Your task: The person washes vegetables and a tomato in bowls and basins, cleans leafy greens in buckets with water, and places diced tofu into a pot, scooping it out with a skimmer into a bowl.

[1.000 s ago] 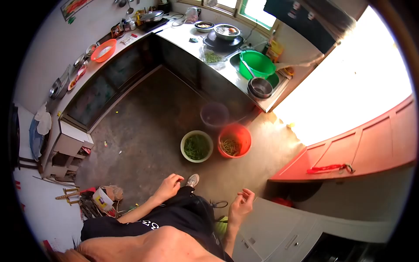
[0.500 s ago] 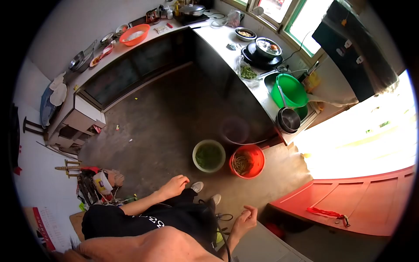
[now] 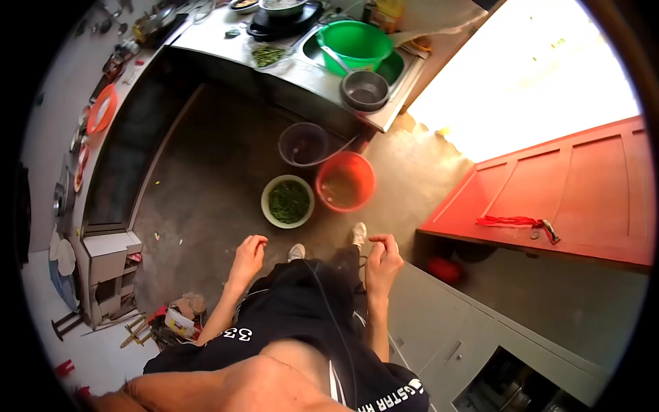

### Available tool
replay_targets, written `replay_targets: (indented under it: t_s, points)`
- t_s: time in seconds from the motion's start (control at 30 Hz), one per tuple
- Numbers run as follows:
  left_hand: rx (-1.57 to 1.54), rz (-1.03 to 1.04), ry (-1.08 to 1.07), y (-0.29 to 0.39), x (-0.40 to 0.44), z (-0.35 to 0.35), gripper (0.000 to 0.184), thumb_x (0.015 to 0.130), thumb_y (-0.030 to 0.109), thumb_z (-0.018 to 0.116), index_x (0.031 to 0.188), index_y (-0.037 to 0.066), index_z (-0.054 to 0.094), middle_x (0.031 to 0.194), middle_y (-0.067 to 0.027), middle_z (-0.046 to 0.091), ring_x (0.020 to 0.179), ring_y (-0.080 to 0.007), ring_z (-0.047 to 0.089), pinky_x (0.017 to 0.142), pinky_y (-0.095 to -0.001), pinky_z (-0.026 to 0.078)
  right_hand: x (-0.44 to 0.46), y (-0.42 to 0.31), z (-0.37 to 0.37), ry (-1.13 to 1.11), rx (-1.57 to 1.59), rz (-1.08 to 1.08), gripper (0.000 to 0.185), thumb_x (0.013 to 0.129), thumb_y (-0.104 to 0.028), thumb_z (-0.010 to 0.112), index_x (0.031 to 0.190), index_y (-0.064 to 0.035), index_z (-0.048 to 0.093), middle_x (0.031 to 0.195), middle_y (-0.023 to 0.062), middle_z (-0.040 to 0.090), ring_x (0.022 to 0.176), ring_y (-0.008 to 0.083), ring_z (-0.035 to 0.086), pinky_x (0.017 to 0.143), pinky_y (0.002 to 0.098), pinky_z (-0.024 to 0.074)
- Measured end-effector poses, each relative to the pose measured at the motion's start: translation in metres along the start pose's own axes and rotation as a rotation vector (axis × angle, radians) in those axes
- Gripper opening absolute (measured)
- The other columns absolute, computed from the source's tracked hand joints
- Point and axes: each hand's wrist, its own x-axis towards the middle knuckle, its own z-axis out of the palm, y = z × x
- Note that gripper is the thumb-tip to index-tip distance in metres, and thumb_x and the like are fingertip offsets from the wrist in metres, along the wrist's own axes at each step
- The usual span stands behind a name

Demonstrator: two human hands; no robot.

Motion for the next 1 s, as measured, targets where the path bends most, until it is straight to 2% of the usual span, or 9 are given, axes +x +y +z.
replay_targets:
  t_s: [0.13, 0.37, 0.47, 0.63, 0.73, 0.83, 0.9, 0.97, 1.0]
  points:
    - [0.0, -0.033, -0.019, 0.045, 0.031, 0.056, 0.013, 0.09, 0.001, 0.055, 0.101, -0.001, 0.061, 0.096, -0.0197, 0.062, 0.091, -0.0406, 0.061, 0.078, -0.0442, 0.05, 0.07, 0.024, -0.044, 0.064, 0.025, -0.125, 0.018, 0.088, -0.003, 0.049, 0.086, 0.0011, 0.066, 0.061, 0.0087, 0.052, 0.055, 0.0124, 0.047, 0.052, 0.0311, 0.0374]
    - [-0.067, -0.022, -0.085, 0.143, 0.057, 0.165, 0.015, 0.091, -0.001, 0.054, 0.105, -0.001, 0.062, 0.096, -0.0179, 0.063, 0.089, -0.0348, 0.064, 0.078, -0.0386, 0.051, 0.185, 0.083, -0.132, 0.173, -0.047, -0.05, 0.023, 0.086, -0.004, 0.043, 0.082, -0.0013, 0.066, 0.062, 0.0054, 0.059, 0.053, 0.0083, 0.047, 0.049, 0.0259, 0.0359]
    - [-0.087, -0.055, -0.063, 0.172, 0.061, 0.176, 0.014, 0.089, -0.002, 0.055, 0.103, -0.002, 0.061, 0.096, -0.0191, 0.062, 0.092, -0.0371, 0.062, 0.081, -0.0424, 0.05, 0.218, 0.083, -0.144, 0.128, -0.042, -0.044, 0.024, 0.086, -0.003, 0.043, 0.081, -0.0016, 0.066, 0.057, 0.0031, 0.051, 0.05, 0.0069, 0.041, 0.047, 0.0261, 0.0323]
    - [0.027, -0.121, 0.015, 0.173, 0.071, 0.174, 0.017, 0.09, -0.003, 0.056, 0.106, 0.0, 0.062, 0.097, -0.016, 0.063, 0.086, -0.0292, 0.066, 0.074, -0.0346, 0.053, 0.249, 0.077, -0.13, 0.039, -0.011, -0.065, 0.024, 0.086, -0.001, 0.043, 0.079, -0.0016, 0.066, 0.055, -0.0004, 0.042, 0.049, 0.0061, 0.034, 0.046, 0.0275, 0.0286]
    - [0.082, -0.043, 0.013, 0.161, 0.09, 0.174, 0.02, 0.088, -0.004, 0.058, 0.107, 0.0, 0.063, 0.097, -0.0137, 0.063, 0.082, -0.0253, 0.066, 0.072, -0.0331, 0.053, 0.243, 0.067, -0.123, 0.02, 0.003, 0.003, 0.022, 0.086, -0.001, 0.044, 0.079, -0.0013, 0.065, 0.056, 0.0018, 0.043, 0.05, 0.0076, 0.036, 0.047, 0.0284, 0.0302]
    - [0.059, -0.103, -0.031, 0.153, 0.105, 0.174, 0.022, 0.086, -0.006, 0.059, 0.107, 0.0, 0.063, 0.097, -0.013, 0.064, 0.081, -0.0233, 0.065, 0.072, -0.0321, 0.054, 0.241, 0.071, -0.119, 0.066, -0.051, -0.092, 0.021, 0.087, -0.001, 0.045, 0.079, -0.0007, 0.064, 0.056, 0.0076, 0.046, 0.05, 0.0116, 0.039, 0.048, 0.0307, 0.0328]
    - [0.008, -0.141, -0.074, 0.157, 0.118, 0.173, 0.025, 0.085, -0.007, 0.058, 0.109, 0.0, 0.063, 0.103, -0.0135, 0.065, 0.09, -0.0235, 0.067, 0.076, -0.0314, 0.055, 0.245, 0.076, -0.127, 0.013, -0.091, -0.031, 0.018, 0.086, -0.001, 0.047, 0.081, 0.0001, 0.064, 0.062, 0.0167, 0.052, 0.052, 0.0186, 0.047, 0.051, 0.0335, 0.0378]
    - [0.0, -0.079, -0.076, 0.164, 0.136, 0.178, 0.028, 0.082, -0.006, 0.059, 0.109, -0.001, 0.061, 0.107, -0.0184, 0.062, 0.101, -0.036, 0.062, 0.088, -0.0398, 0.05, 0.262, 0.083, -0.139, 0.047, -0.112, -0.021, 0.018, 0.087, -0.002, 0.047, 0.081, 0.0003, 0.064, 0.064, 0.0158, 0.054, 0.053, 0.0187, 0.048, 0.052, 0.0339, 0.0392]
    - [0.02, -0.049, -0.091, 0.176, 0.15, 0.181, 0.028, 0.082, -0.005, 0.06, 0.11, -0.001, 0.061, 0.108, -0.019, 0.062, 0.103, -0.0373, 0.061, 0.091, -0.0405, 0.049, 0.276, 0.086, -0.146, 0.086, -0.11, -0.028, 0.018, 0.087, -0.002, 0.047, 0.08, 0.0004, 0.064, 0.065, 0.0153, 0.055, 0.053, 0.0188, 0.049, 0.052, 0.0339, 0.0399]
